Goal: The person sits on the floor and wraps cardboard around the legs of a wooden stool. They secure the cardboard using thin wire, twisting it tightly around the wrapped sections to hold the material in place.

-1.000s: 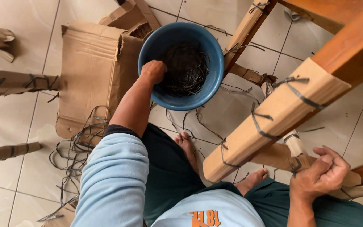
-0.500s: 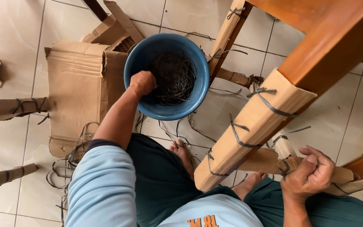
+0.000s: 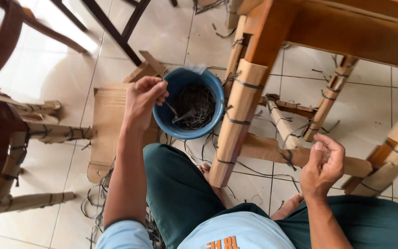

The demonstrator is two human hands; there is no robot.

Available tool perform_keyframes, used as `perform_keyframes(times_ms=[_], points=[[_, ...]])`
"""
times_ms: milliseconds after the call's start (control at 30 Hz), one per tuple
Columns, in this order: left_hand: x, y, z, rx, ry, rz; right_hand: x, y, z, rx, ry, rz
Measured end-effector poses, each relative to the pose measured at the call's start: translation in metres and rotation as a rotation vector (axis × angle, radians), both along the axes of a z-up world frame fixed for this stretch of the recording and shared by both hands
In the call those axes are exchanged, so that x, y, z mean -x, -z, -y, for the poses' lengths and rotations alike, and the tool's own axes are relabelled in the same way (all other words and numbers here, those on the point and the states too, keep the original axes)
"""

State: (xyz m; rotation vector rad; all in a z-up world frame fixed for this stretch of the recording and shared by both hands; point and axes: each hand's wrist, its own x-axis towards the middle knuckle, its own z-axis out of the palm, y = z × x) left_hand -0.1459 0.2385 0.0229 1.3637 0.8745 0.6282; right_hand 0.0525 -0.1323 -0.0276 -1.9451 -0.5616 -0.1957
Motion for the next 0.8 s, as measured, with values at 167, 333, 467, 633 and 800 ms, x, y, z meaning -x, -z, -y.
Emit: perform_keyframes(times_ms=[167, 333, 467, 633, 800], points=[[-0.035, -0.080, 0.133, -0.124, 0.212, 0.111, 0.047, -0.066, 0.002, -0.250, -0.394, -0.039], [-0.100, -0.040, 0.238, -0.052, 0.529, 0.128, 0.056, -0.062, 0.031, -0.415, -0.546, -0.447], [-0.149, -0.033, 0.282, -0.132, 0.697, -0.049, 0.038, -0.012, 0.070, -0.388, -0.217, -0.719], [-0.212, 0.029, 0.304, -0.448, 0.826, -0.191, 0.022, 0.004, 0.109, -0.358, 0.121, -0.607], [-0.251, 0.060, 0.323, -0.634, 0.886, -0.263, 0.031, 0.045, 0.119, -0.469, 0.290, -0.691]])
